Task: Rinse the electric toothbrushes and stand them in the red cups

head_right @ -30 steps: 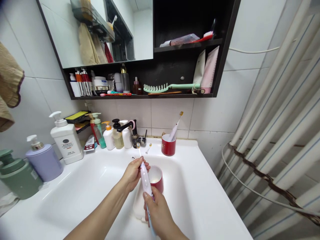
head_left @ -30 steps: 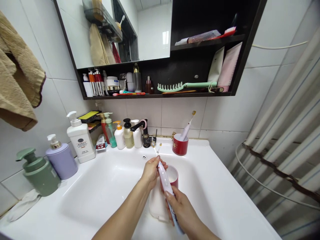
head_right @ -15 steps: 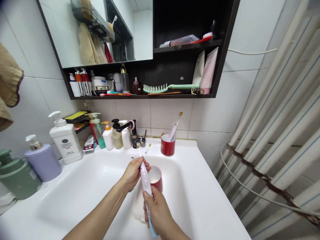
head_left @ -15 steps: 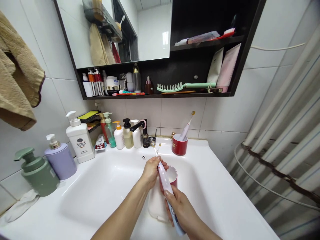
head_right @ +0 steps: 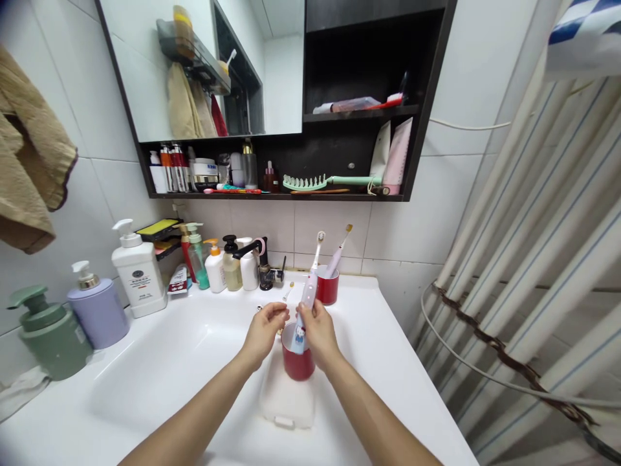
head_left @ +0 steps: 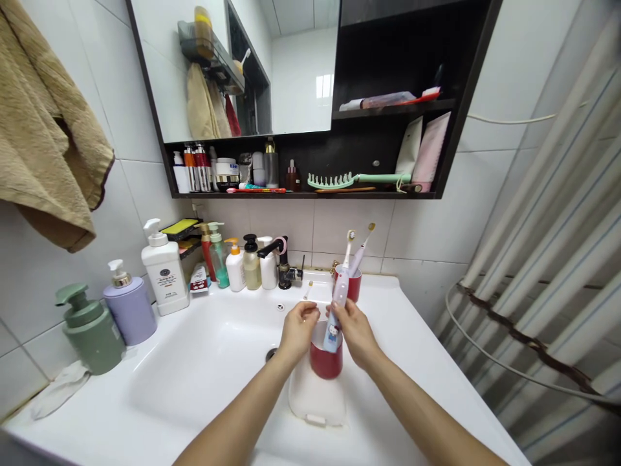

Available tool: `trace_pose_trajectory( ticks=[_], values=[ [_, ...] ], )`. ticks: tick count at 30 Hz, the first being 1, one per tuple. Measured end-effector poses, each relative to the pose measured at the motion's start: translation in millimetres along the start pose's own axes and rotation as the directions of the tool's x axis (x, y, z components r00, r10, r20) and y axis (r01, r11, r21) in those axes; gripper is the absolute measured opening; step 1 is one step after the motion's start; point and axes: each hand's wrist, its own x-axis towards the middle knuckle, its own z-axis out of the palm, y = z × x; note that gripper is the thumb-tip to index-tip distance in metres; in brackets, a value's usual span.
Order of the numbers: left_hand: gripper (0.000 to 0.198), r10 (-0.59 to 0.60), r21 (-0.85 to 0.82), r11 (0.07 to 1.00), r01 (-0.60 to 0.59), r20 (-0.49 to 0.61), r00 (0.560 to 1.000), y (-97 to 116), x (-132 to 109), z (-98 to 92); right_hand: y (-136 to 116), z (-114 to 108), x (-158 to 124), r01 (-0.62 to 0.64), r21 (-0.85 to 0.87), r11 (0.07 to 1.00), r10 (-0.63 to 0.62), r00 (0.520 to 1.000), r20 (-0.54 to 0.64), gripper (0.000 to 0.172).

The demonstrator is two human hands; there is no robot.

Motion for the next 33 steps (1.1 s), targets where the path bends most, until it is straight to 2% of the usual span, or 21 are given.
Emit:
trace_pose_trajectory(
  ticks=[2,4,7,12,17,20,24,28,30,33],
  values=[
    [0.012,0.112,0.222,0.967,-0.125,0.071,0.991,-7.7,-4.1,-5.7,5.1,-1.2,14.3,0.028,-0.051,0.998,-0.029,0.999,-0.034,0.027],
    [0.017,0.191,0.41,0.877,-0.252,0.183,0.964,-14.5,-9.8,-9.3,14.4,-1.5,21.2,0.028,-0.115,0.993,-0.033,0.998,-0.044,0.027],
    [0.023,0.208,0.567,0.738,-0.366,0.325,0.922,-22.0,-16.5,-10.6,30.6,-1.3,21.1,0.028,-0.245,0.969,-0.043,0.997,-0.058,0.024],
    [0.018,0.124,0.662,0.643,-0.385,0.407,0.905,-36.9,-15.7,-8.8,48.8,-1.0,15.3,0.037,-0.416,0.909,-0.067,0.996,-0.058,0.026],
    [0.015,0.128,0.659,0.658,-0.365,0.379,0.916,-44.9,-13.3,-6.3,53.7,-1.1,15.4,0.033,-0.491,0.871,-0.058,0.998,-0.036,0.029],
    [0.016,0.136,0.634,0.65,-0.418,0.444,0.886,-37.0,-14.4,0.2,49.0,-6.3,16.9,0.035,-0.505,0.863,-0.05,0.999,-0.015,0.029],
    [0.016,0.187,0.606,0.583,-0.541,0.548,0.815,-17.7,-12.8,20.8,31.6,-29.7,21.4,0.055,-0.507,0.86,-0.072,0.997,-0.016,0.031],
    [0.014,0.284,0.534,0.551,-0.641,0.603,0.746,-3.3,-3.3,57.3,9.5,-70.8,33.1,0.055,-0.519,0.853,-0.097,0.994,-0.053,0.033],
    [0.014,0.313,0.493,0.572,-0.656,0.608,0.729,-1.1,4.1,79.0,1.8,-92.2,41.7,0.043,-0.533,0.845,-0.102,0.991,-0.083,0.033],
    [0.015,0.311,0.475,0.598,-0.646,0.605,0.733,-3.1,17.1,108.7,-1.9,-118.1,56.1,0.01,-0.552,0.834,-0.103,0.985,-0.138,0.032]
  ],
)
